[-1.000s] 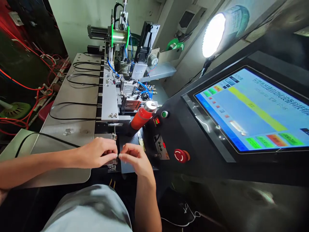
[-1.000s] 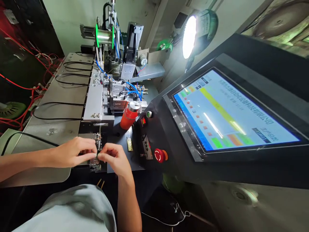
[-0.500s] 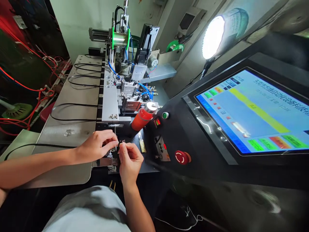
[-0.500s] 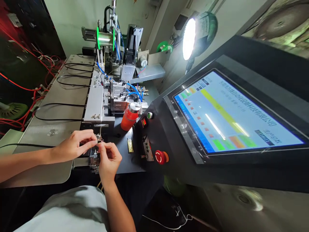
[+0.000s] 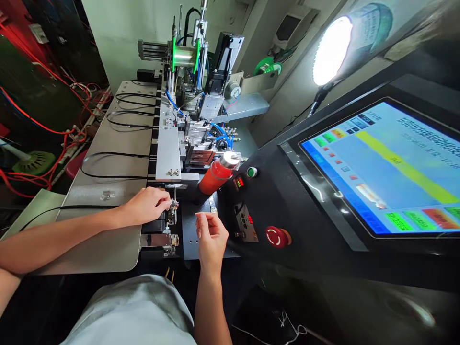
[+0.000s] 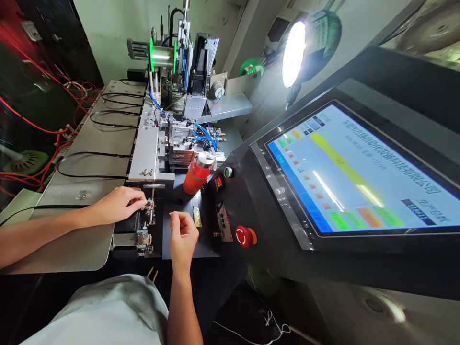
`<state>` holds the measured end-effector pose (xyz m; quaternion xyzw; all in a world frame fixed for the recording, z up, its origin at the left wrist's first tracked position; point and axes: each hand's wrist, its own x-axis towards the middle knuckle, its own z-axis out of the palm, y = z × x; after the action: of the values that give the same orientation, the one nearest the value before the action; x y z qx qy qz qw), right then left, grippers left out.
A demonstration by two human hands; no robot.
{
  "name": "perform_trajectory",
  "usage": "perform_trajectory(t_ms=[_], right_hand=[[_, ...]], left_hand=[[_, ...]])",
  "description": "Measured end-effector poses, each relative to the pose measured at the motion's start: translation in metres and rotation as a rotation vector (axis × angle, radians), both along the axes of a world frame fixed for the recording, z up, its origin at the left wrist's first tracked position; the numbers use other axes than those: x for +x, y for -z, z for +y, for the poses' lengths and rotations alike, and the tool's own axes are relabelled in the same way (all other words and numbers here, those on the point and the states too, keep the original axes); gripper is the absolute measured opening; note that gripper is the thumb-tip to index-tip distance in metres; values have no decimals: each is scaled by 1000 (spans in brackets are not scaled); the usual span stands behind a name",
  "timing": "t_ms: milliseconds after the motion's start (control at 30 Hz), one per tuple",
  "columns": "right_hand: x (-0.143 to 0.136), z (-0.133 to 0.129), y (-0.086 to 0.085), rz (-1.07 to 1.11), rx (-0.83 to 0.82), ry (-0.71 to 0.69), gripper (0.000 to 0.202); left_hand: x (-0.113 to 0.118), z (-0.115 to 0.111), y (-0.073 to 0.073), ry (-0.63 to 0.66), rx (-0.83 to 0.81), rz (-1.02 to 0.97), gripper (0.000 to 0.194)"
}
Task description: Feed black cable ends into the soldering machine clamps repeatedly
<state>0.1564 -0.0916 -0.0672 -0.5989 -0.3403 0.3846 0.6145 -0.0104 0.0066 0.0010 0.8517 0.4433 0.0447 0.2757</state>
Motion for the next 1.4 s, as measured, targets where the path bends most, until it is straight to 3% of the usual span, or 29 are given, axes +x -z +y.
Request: perform_trajectory(t_ms=[200,633,833,1100,1267,1333,1400], right_hand=[[0,2,0,-29,-9,-27,31],[-18,48,7,-278,139,-361,34],[-30,49,16,-198,198,-288,34],[-30,49,18,-172,217,-276,32],[-32,50,20,-178,207,-268,33],[-32,49,21,-174,202,-258,33],[-30,47,21,-197,195,-222,33]], left_hand=[[1,0,0,-2,9,13,30],[6,2,0,28,66,25,29],[4,-11,4,23,350,118,20],[-10,-16,12,297,701,111,24],[-9,-5,12,593,839,165,24],[-9,-4,10,589,812,185,24],[-9,-7,6,492,731,202,25]])
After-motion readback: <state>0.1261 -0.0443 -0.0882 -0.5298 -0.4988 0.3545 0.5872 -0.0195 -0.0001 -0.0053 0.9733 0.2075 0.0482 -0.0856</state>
